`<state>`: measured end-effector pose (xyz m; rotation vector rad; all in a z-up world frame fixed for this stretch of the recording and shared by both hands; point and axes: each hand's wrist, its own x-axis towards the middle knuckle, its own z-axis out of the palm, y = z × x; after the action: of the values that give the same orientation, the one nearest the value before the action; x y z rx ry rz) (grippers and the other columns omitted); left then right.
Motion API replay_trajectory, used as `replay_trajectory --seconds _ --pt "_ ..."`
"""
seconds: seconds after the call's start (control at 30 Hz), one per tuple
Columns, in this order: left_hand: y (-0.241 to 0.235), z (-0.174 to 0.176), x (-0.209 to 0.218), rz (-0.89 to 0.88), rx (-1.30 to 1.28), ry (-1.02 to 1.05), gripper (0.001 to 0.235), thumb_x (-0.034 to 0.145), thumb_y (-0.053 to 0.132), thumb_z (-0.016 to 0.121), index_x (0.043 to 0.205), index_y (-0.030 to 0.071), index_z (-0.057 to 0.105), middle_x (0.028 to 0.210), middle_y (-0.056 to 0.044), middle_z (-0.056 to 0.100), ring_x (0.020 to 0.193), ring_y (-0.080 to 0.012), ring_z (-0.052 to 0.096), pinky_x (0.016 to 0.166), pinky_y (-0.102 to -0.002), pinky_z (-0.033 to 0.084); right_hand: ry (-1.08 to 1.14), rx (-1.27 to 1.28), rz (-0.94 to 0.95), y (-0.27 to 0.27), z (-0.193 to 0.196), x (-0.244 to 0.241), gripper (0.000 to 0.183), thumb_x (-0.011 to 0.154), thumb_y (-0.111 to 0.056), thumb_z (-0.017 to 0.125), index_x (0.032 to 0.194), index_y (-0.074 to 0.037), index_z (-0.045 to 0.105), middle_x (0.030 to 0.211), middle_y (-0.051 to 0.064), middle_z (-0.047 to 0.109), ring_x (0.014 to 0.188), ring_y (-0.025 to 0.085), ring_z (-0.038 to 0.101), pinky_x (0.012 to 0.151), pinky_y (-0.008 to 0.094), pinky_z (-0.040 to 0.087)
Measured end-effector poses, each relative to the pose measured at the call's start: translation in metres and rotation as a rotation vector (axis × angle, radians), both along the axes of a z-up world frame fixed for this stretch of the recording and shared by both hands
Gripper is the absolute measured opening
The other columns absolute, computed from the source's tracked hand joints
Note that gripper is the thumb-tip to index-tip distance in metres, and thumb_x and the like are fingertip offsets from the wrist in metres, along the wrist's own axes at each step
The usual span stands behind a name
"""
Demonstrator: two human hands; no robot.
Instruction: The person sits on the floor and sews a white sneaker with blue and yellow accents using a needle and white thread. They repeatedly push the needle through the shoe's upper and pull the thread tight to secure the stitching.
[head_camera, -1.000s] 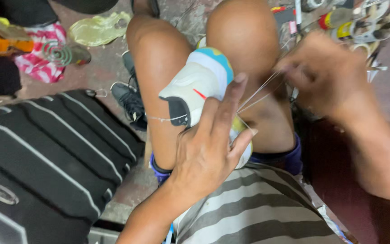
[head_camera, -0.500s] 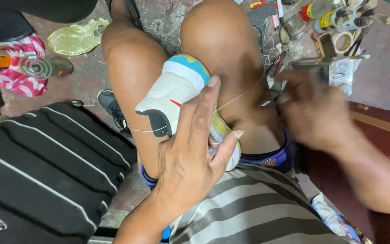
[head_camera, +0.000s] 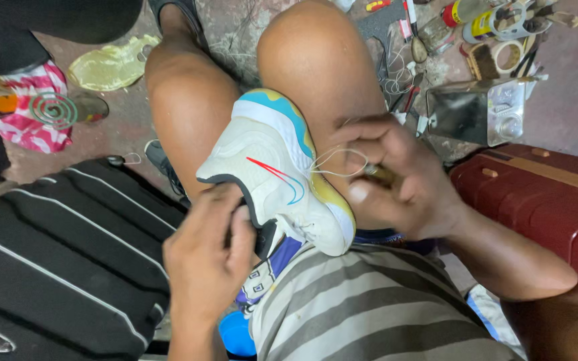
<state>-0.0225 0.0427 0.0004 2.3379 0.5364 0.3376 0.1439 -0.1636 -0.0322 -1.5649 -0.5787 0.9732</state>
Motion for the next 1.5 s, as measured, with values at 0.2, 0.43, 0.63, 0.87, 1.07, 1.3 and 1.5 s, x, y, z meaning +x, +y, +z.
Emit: replay_trajectory --seconds 0.2,0.43,0.63,0.87,1.07,1.3,1.5 --pt "0.003 -0.04 -0.023 0.143 -0.22 -0.074 0.029 0.089 0.008 0.076 0.075 0.004 0.051 0.072 -0.008 0.048 0.064 -0.0218 0.049 0.059 -0.034 0.038 -0.37 -0.193 0.046 0.032 -0.012 -0.034 0.082 0.075 -0.016 0.095 0.141 -0.005 0.047 0.074 -0.005 0.048 0.065 0.005 0.043 0.057 0.021 0.039" --pt "0.058 -0.093 -0.092 0.661 -0.684 -0.291 0.049 0.106 0.015 0.072 0.072 0.006 0.039 0.071 0.005 0.036 0.066 -0.0051 0.031 0.061 -0.027 0.026 -0.516 -0.252 -0.078 0.034 -0.017 -0.03 0.075 0.071 -0.005 0.094 0.132 -0.002 0.05 0.085 -0.005 0.045 0.065 0.004 0.038 0.058 0.019 0.036" --pt "0.049 -0.151 -0.13 0.772 -0.617 0.002 0.03 0.097 0.023 0.066 0.123 0.008 0.064 0.123 -0.001 0.056 0.086 -0.0088 0.066 0.064 -0.024 0.049 -0.39 -0.213 -0.132 0.015 -0.018 -0.026 0.076 0.076 0.007 0.087 0.139 -0.001 0.045 0.074 -0.005 0.045 0.065 0.002 0.04 0.06 0.016 0.035" --pt "0.073 -0.188 -0.121 0.987 -0.942 -0.292 0.043 0.105 0.023 0.062 0.144 0.006 0.055 0.125 -0.013 0.063 0.102 -0.015 0.063 0.082 -0.029 0.059 -0.444 -0.196 -0.152 0.005 -0.022 -0.02 0.072 0.079 0.009 0.084 0.135 0.0 0.042 0.073 -0.004 0.045 0.062 0.002 0.041 0.061 0.016 0.038" --pt "0.108 -0.222 -0.11 1.099 -1.002 -0.534 0.049 0.105 0.032 0.055 0.147 0.007 0.048 0.148 -0.011 0.051 0.125 -0.0218 0.059 0.089 -0.035 0.062 -0.464 -0.206 -0.17 0.001 -0.022 -0.023 0.071 0.079 0.01 0.085 0.136 0.0 0.042 0.071 -0.004 0.046 0.062 0.002 0.042 0.062 0.016 0.038" --pt "0.14 -0.28 -0.013 1.16 -1.242 -0.573 0.063 0.095 0.049 0.058 0.147 0.016 0.048 0.154 -0.008 0.047 0.136 -0.0297 0.046 0.1 -0.048 0.052 -0.464 -0.193 -0.164 0.0 -0.023 -0.021 0.072 0.079 0.009 0.085 0.136 0.0 0.042 0.072 -0.004 0.047 0.063 0.002 0.042 0.062 0.015 0.037" --pt "0.109 -0.248 0.113 0.881 -1.264 -0.147 0.1 0.092 0.067 0.053 0.164 0.008 0.017 0.167 -0.022 0.026 0.152 -0.0376 0.025 0.12 -0.048 0.023 -0.431 -0.179 -0.185 0.005 -0.024 -0.023 0.073 0.077 0.009 0.085 0.136 -0.001 0.043 0.071 -0.005 0.047 0.061 0.001 0.04 0.06 0.014 0.035"
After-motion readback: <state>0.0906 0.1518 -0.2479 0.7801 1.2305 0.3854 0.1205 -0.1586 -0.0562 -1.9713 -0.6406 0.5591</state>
